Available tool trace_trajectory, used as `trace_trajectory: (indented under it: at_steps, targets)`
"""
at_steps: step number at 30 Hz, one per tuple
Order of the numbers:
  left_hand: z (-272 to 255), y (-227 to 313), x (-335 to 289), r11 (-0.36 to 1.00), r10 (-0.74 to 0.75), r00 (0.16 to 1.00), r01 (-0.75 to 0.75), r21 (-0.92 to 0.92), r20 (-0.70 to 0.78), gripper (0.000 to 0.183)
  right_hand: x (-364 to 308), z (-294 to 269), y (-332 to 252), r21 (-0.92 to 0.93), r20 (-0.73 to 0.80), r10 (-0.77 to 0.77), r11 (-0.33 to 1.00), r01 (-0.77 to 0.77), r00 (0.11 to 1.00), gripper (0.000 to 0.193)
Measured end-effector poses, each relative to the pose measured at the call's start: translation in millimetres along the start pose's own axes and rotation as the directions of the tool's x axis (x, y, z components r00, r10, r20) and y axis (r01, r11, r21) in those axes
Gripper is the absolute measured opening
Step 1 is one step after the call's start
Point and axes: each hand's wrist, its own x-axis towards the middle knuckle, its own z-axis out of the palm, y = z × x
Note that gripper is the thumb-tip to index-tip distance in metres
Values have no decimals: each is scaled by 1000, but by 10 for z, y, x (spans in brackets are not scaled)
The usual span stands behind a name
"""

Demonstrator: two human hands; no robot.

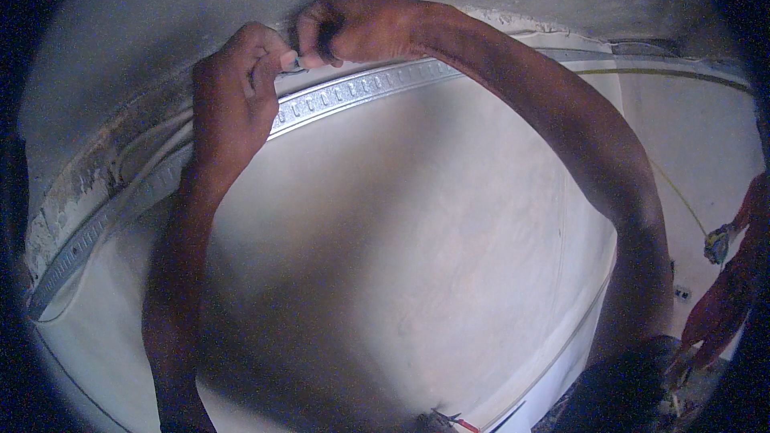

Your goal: The person strips the insulation from electrical wires using shears, then inserts the wires into a metal conduit attached to the ceiling. They secure the wires by crimping the conduit with the shears. Another person is visible in the background measuring the wall.

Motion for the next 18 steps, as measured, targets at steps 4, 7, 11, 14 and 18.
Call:
trace_trajectory:
  at_steps: [4,7,11,14,18]
  targets:
    - [-32,16,6,994,-105,992,104,16,70,4,-27,4,49,131,29,40,990,-44,999,7]
    - [-89,-15,38,983,-160,977,171,-74,138,9,-21,-101,113,287,158,-19,957,-28,987,14]
    - [-138,-50,101,972,-176,973,196,-130,152,17,-26,-119,199,288,118,-66,957,29,991,26]
    - [-215,-43,130,980,-193,943,201,0,270,20,-45,-73,210,267,58,-72,962,54,996,25]
    - [-252,-20,169,979,-206,931,201,47,301,21,-55,-46,172,277,56,-56,960,39,997,17]
